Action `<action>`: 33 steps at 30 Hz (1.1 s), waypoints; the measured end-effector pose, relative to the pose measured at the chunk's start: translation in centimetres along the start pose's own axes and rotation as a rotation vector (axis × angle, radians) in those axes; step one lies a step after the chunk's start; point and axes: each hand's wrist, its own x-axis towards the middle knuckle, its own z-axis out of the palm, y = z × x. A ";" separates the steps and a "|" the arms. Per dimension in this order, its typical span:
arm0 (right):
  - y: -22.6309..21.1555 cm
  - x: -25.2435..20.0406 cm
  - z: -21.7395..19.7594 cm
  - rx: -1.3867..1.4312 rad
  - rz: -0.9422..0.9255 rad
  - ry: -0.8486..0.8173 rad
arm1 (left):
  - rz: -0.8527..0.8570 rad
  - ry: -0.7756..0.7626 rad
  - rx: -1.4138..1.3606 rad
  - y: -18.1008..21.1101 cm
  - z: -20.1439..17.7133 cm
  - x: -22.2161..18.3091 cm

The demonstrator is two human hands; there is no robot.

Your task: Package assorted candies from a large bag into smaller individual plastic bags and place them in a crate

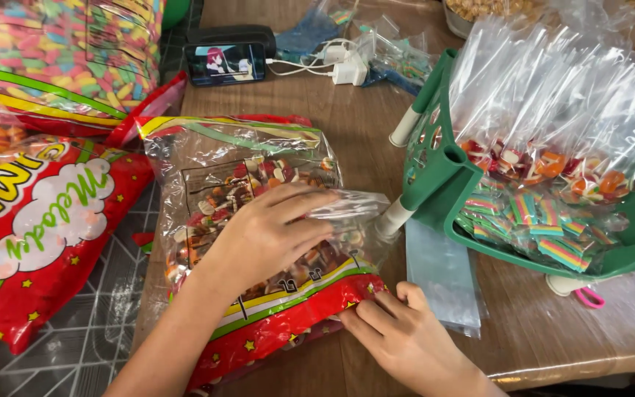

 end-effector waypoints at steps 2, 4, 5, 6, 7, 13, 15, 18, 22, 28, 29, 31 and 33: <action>-0.2 0.2 -0.1 -0.032 0.020 -0.022 | 0.028 0.005 0.014 0.1 -0.3 1.0; -0.4 0.1 0.4 -0.065 0.036 -0.034 | 0.060 0.009 0.037 0.2 -0.3 1.2; -0.6 -0.1 1.0 -0.049 0.051 -0.041 | 0.035 0.034 0.027 0.3 0.0 0.9; -0.8 -0.4 1.5 -0.033 0.065 -0.047 | 0.011 0.059 0.018 0.3 0.4 0.6; -0.9 -0.5 1.9 -0.030 0.068 -0.050 | 0.009 0.057 0.014 0.4 0.3 0.2; -1.8 -1.3 2.6 0.051 0.165 0.081 | -0.021 0.032 -0.005 0.3 -0.6 -0.5; -2.0 -1.8 2.2 0.124 0.236 0.137 | -0.028 0.069 -0.004 0.2 -0.6 -0.6; -1.7 -1.4 0.6 0.110 0.284 0.169 | -0.042 0.096 -0.017 0.1 -0.7 -0.5; -1.7 -1.4 -0.2 0.104 0.323 0.158 | -0.067 0.073 0.013 0.1 -0.2 -1.0; -2.3 -3.0 1.5 0.144 0.306 -0.009 | -0.055 0.057 0.034 0.0 0.0 -1.1; -2.6 -3.0 1.7 0.162 0.343 -0.001 | -0.053 0.057 0.042 0.0 0.0 -1.2; -3.4 -3.1 2.2 0.180 0.381 0.006 | -0.050 0.057 0.050 0.0 0.0 -1.2; -4.4 -3.3 3.1 0.176 0.428 -0.018 | -0.047 0.047 0.044 0.0 -0.1 -1.1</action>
